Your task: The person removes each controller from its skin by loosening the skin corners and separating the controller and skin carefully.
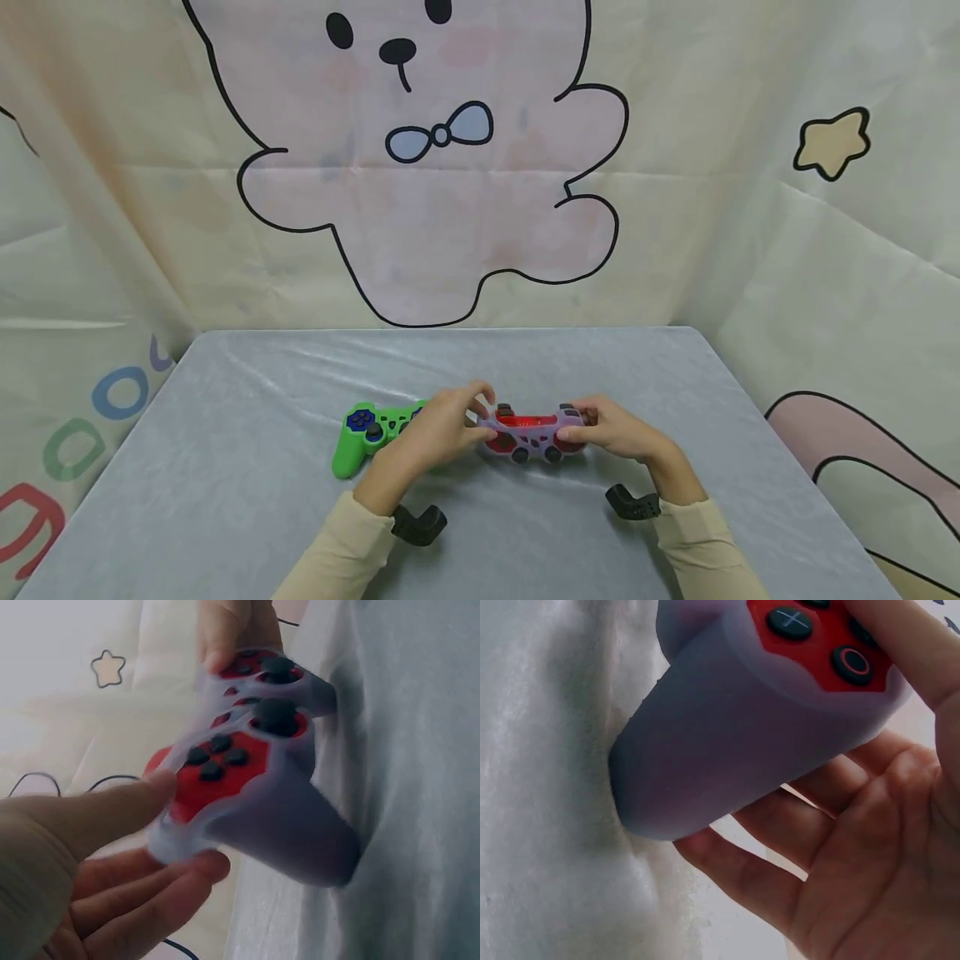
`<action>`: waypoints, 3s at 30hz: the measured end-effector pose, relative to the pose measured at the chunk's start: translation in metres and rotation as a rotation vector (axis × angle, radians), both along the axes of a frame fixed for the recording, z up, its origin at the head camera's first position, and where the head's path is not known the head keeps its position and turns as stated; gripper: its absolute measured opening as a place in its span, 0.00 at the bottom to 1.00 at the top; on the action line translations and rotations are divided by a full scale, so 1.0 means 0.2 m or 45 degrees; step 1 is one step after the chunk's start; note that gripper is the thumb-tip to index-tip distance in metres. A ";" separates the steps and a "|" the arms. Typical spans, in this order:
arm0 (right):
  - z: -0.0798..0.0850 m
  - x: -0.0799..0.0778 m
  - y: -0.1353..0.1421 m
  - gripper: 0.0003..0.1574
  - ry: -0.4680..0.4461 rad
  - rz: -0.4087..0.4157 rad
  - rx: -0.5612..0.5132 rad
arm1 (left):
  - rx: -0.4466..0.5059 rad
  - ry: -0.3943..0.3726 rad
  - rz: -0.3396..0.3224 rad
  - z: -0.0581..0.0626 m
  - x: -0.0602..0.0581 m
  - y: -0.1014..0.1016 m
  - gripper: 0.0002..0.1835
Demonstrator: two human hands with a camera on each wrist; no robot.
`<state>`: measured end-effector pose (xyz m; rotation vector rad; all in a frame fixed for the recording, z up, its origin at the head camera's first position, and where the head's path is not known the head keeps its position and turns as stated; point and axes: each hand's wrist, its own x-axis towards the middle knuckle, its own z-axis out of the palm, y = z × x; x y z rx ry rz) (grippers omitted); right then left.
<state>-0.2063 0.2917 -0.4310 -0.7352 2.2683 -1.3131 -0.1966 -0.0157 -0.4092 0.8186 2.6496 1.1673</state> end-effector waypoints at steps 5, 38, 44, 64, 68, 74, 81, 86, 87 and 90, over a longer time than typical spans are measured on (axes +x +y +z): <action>0.00 0.00 0.00 0.08 0.000 -0.020 0.024 | 0.031 -0.007 0.038 -0.01 0.00 0.00 0.25; -0.05 -0.03 0.06 0.34 -0.382 0.074 -0.206 | -0.119 0.001 -0.003 -0.09 0.02 0.08 0.29; -0.06 -0.03 0.05 0.32 -0.379 0.087 -0.186 | -0.129 0.010 -0.027 -0.09 0.03 0.09 0.27; -0.12 -0.05 0.04 0.08 -0.344 0.201 -0.317 | -0.145 0.037 -0.078 -0.07 0.04 0.08 0.25; -0.12 -0.06 0.03 0.04 -0.400 0.181 -0.360 | -0.137 0.028 -0.075 -0.09 0.04 0.08 0.26; -0.09 -0.05 0.06 0.16 -0.392 0.183 -0.238 | -0.155 0.014 -0.070 -0.10 0.04 0.10 0.27; 0.00 -0.03 0.07 0.19 -0.216 0.174 -0.026 | -0.167 0.014 -0.080 -0.09 0.05 0.10 0.27; 0.03 -0.03 0.07 0.15 -0.144 0.163 0.039 | -0.146 0.032 -0.089 -0.08 0.06 0.10 0.27; 0.03 -0.03 0.07 0.14 -0.133 0.160 0.049 | -0.143 0.040 -0.088 -0.08 0.06 0.09 0.27; 0.02 -0.04 0.07 0.11 -0.117 0.184 0.039 | -0.132 0.060 -0.091 -0.08 0.06 0.09 0.27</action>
